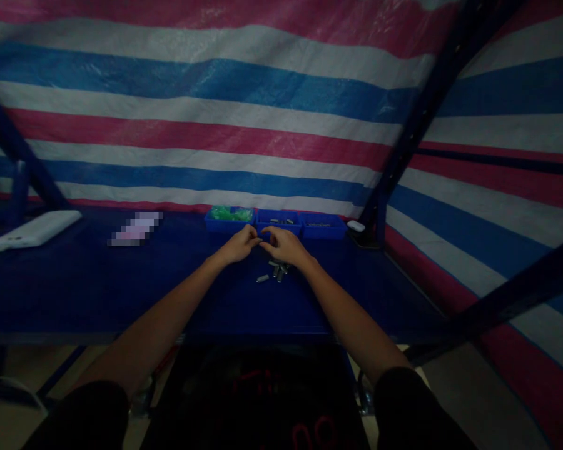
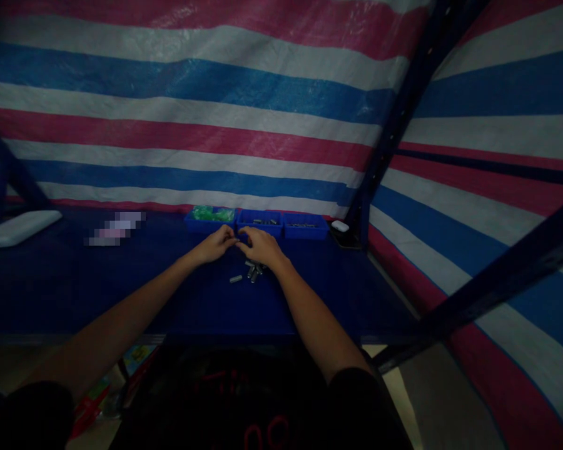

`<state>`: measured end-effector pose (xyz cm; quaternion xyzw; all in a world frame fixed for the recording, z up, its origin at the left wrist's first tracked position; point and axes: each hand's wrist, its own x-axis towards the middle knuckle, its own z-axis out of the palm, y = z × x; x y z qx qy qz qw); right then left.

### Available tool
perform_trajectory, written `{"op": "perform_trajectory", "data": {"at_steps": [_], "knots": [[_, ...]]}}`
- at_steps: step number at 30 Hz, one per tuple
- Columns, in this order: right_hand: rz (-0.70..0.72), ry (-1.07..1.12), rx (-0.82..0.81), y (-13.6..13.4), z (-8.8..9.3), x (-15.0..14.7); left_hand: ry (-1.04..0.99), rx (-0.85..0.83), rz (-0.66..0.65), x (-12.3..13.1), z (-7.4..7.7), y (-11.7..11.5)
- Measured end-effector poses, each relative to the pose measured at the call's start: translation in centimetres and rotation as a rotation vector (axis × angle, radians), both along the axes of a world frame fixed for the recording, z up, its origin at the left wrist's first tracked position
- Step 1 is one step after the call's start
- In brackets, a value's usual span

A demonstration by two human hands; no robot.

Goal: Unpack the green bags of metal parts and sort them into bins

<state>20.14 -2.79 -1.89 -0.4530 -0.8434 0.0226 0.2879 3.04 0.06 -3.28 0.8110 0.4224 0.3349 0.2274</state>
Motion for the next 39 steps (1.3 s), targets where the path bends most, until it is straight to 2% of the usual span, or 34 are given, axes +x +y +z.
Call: {"op": "perform_trajectory", "data": {"at_steps": [2, 11, 18, 24, 28, 32, 35, 39], "knots": [[0.039, -0.038, 0.004, -0.1, 0.0, 0.0, -0.085, -0.03, 0.014, 0.1, 0.1, 0.0], [0.031, -0.073, 0.017, 0.1, 0.1, 0.0, -0.302, -0.288, -0.135, 0.5, 0.4, -0.7], [0.039, 0.017, 0.016, 0.6, -0.2, 0.1, -0.173, -0.149, -0.117, 0.0, 0.8, -0.6], [0.023, 0.044, 0.061, 0.0, -0.1, -0.2, -0.182, -0.151, -0.037, 0.2, 0.6, -0.2], [-0.004, -0.016, 0.113, -0.3, 0.4, 0.0, -0.068, -0.13, -0.039, 0.1, 0.9, -0.4], [-0.096, 0.026, 0.146, 0.0, 1.2, 1.2, 0.26, -0.18, -0.164, -1.0, 2.4, -2.0], [-0.185, 0.088, 0.185, 0.6, 1.5, 2.5, 0.467, -0.109, -0.226, -1.4, 3.6, -3.7], [-0.305, 0.153, 0.251, 2.4, 1.4, 3.3, 0.667, -0.063, -0.275, -0.6, 4.1, -5.0]]}}
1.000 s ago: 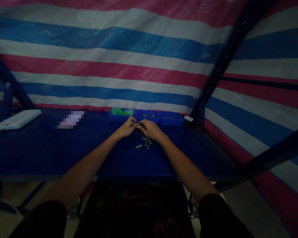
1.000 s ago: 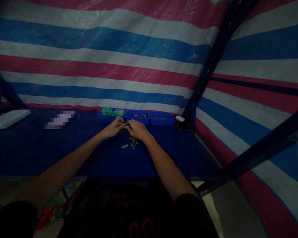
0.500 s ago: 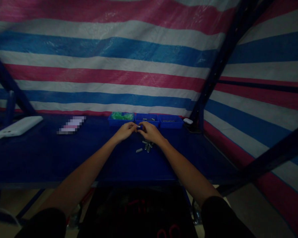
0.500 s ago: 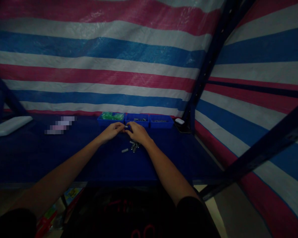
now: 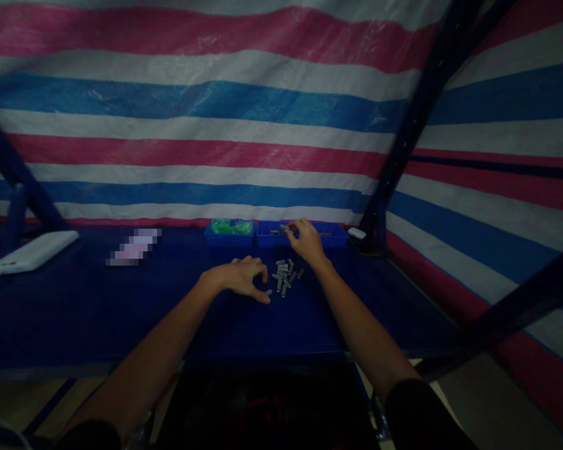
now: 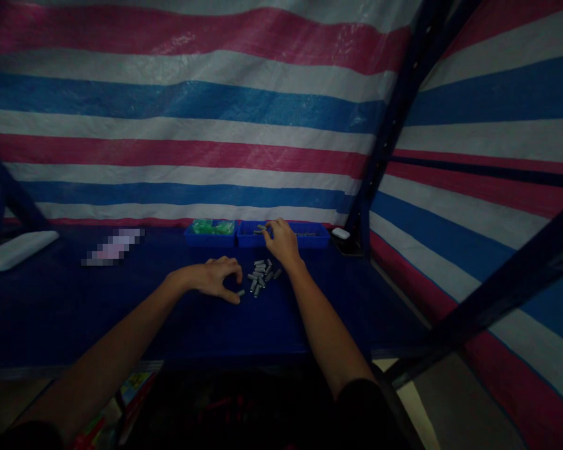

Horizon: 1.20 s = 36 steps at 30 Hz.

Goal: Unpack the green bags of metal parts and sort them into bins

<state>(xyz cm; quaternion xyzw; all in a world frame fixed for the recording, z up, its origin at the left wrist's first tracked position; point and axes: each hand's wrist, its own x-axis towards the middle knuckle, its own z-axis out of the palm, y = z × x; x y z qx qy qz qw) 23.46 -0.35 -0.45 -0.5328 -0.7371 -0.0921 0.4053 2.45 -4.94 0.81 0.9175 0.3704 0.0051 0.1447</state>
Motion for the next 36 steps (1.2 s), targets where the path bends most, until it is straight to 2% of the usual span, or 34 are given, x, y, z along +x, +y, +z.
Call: {"op": "perform_trajectory", "data": {"at_steps": [5, 10, 13, 17, 25, 28, 31, 33, 36], "knots": [[-0.156, 0.046, -0.028, 2.3, -0.6, -0.1, 0.021, 0.0, -0.018, 0.4, -0.7, 0.5], [-0.297, 0.006, -0.086, 2.5, -1.4, -0.3, -0.039, -0.021, 0.045, 0.1, -1.4, 1.4], [-0.308, -0.01, -0.123, 2.2, -1.6, -0.3, -0.12, -0.003, 0.061, 0.3, -1.7, 1.8], [-0.289, -0.068, -0.135, 2.0, -1.8, -0.5, -0.257, 0.056, 0.022, 0.5, -1.7, 2.2], [-0.291, -0.12, -0.145, 1.1, -1.8, -0.9, -0.377, 0.164, 0.022, 0.8, -1.7, 2.4], [-0.216, -0.155, -0.168, -0.4, -1.3, -1.4, -0.457, 0.205, 0.064, 0.8, -1.8, 2.7], [-0.058, -0.22, -0.145, -2.3, -0.6, -2.2, -0.562, 0.22, 0.143, 0.5, -2.2, 3.5], [0.072, -0.265, -0.112, -3.3, -0.1, -2.8, -0.661, 0.171, 0.19, 0.3, -2.5, 4.0], [0.24, -0.287, -0.105, -3.7, 0.1, -3.6, -0.859, 0.006, 0.21, 0.2, -2.7, 4.6]]}}
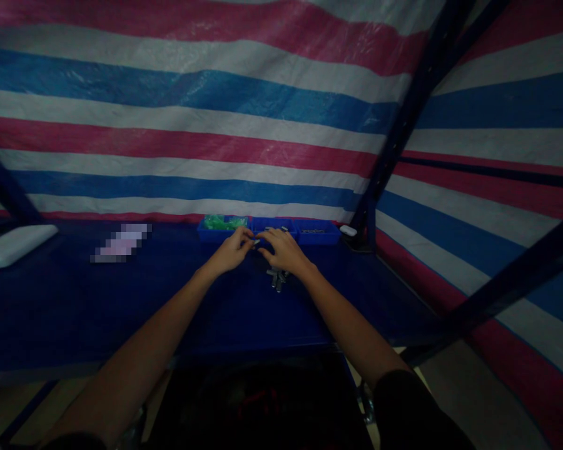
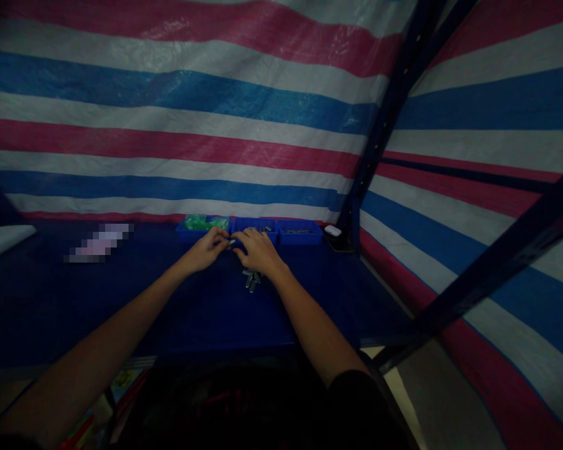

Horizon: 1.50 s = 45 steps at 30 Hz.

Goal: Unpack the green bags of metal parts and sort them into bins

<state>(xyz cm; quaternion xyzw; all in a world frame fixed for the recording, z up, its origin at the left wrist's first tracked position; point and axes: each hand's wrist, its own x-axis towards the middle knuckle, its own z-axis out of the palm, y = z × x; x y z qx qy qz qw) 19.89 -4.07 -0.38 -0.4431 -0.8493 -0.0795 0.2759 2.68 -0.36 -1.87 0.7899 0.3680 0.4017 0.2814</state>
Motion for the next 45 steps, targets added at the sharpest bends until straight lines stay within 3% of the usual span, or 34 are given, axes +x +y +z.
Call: {"op": "perform_trajectory", "data": {"at_steps": [4, 9, 15, 19, 24, 27, 31, 35, 42, 45], "knots": [[0.064, 0.065, -0.001, 0.6, -0.4, -0.4, -0.164, -0.114, -0.032, 0.2, 0.4, -0.3], [0.061, 0.165, 0.012, 0.9, -0.6, -0.2, -0.17, -0.047, -0.031, 0.6, 1.1, -1.0], [0.018, 0.255, -0.017, 0.7, -0.7, -0.3, -0.237, -0.13, 0.051, 1.1, 0.3, -0.9], [0.028, 0.238, 0.004, 0.7, -0.8, -0.4, -0.208, -0.168, 0.135, 1.4, -0.5, -0.7], [0.015, 0.217, 0.017, 0.7, 0.0, 0.8, -0.055, -0.169, 0.086, 1.7, -0.5, -1.2], [-0.055, 0.271, 0.067, 1.1, 0.9, 2.0, 0.178, -0.04, -0.032, 2.0, -0.3, -2.1], [-0.296, 0.269, 0.131, 2.8, 1.3, 2.6, 0.381, 0.153, -0.222, 2.5, -0.5, -2.9], [-0.445, 0.19, 0.055, 3.8, 0.7, 2.3, 0.416, 0.142, -0.249, 2.7, -0.9, -2.8], [-0.246, 0.237, -0.132, 2.1, -0.4, 2.9, 0.406, 0.111, -0.291, 2.3, -0.9, -2.4], [-0.163, 0.267, -0.169, 1.9, -0.5, 2.5, 0.355, 0.131, -0.207, 1.9, -0.6, -2.2]]}}
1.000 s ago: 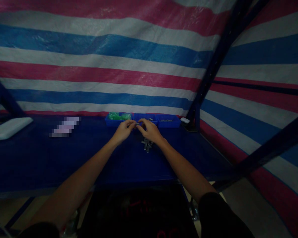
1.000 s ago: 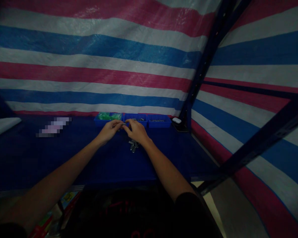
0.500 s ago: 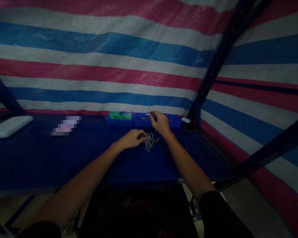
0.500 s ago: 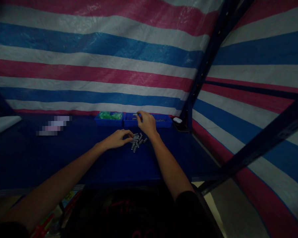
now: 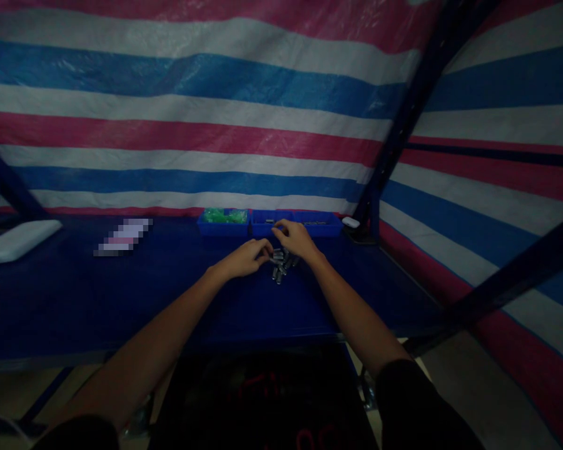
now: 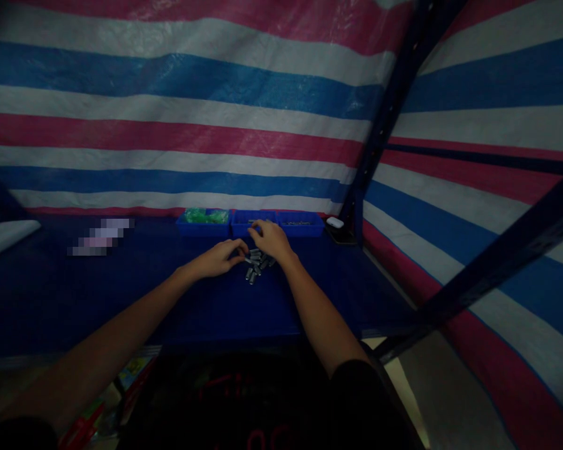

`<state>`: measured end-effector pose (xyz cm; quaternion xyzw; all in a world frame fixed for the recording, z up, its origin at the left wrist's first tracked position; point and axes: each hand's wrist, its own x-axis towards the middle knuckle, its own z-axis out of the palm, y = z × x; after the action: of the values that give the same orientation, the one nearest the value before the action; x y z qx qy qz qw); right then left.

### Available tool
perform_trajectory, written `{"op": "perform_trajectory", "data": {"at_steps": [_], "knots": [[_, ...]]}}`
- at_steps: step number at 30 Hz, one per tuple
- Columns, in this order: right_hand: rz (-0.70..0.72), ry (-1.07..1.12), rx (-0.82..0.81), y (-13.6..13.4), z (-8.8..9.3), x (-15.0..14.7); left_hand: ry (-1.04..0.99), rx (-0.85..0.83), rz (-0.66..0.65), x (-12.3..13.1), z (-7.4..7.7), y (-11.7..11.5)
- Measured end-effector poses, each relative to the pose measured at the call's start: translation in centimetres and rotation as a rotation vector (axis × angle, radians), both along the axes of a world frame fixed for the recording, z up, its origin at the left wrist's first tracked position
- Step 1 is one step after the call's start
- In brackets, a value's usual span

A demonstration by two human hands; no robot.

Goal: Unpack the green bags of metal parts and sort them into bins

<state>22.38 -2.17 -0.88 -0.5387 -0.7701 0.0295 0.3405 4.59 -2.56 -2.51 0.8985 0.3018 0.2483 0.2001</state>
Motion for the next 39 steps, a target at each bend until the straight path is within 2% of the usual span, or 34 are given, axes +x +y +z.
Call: {"op": "perform_trajectory", "data": {"at_steps": [4, 7, 10, 12, 14, 18, 20, 25, 30, 32, 37, 39], "knots": [[0.132, -0.007, 0.001, -0.3, -0.1, -1.0, -0.198, -0.053, 0.187, -0.6, 0.1, 0.9], [0.212, -0.043, 0.004, -0.6, -0.2, -1.5, -0.378, -0.169, 0.313, -0.6, -0.2, 1.6], [0.22, -0.081, 0.056, -0.7, -0.2, -1.6, -0.508, -0.363, 0.363, -0.1, -0.5, 1.6], [0.205, -0.099, 0.086, -0.6, -0.2, -1.5, -0.535, -0.415, 0.366, 0.2, -0.5, 1.3], [0.176, -0.107, 0.094, -0.5, -0.1, -1.4, -0.492, -0.333, 0.344, 0.4, -0.5, 1.0], [0.119, -0.113, 0.101, -0.3, 0.1, -1.3, -0.259, -0.001, 0.278, 0.3, -0.3, 0.4], [0.126, -0.113, 0.096, -0.3, 0.1, -1.3, -0.175, 0.098, 0.273, 0.2, -0.1, 0.1], [0.18, -0.044, 0.058, -0.5, 0.1, -1.2, -0.141, 0.133, 0.284, 0.0, 0.2, -0.2], [0.249, -0.058, 0.111, -0.6, 0.3, -1.0, -0.144, 0.115, 0.303, -0.1, 0.2, 0.0], [0.199, -0.076, 0.132, -0.2, 0.4, -0.8, -0.126, 0.104, 0.298, 0.2, 0.0, 0.1], [-0.193, -0.031, 0.182, 1.9, -0.2, 0.0, 0.108, 0.179, 0.206, 1.4, -0.9, 0.6], [-0.265, -0.023, 0.155, 2.2, -0.7, 0.4, 0.194, 0.207, 0.18, 1.5, -1.0, 0.7]]}}
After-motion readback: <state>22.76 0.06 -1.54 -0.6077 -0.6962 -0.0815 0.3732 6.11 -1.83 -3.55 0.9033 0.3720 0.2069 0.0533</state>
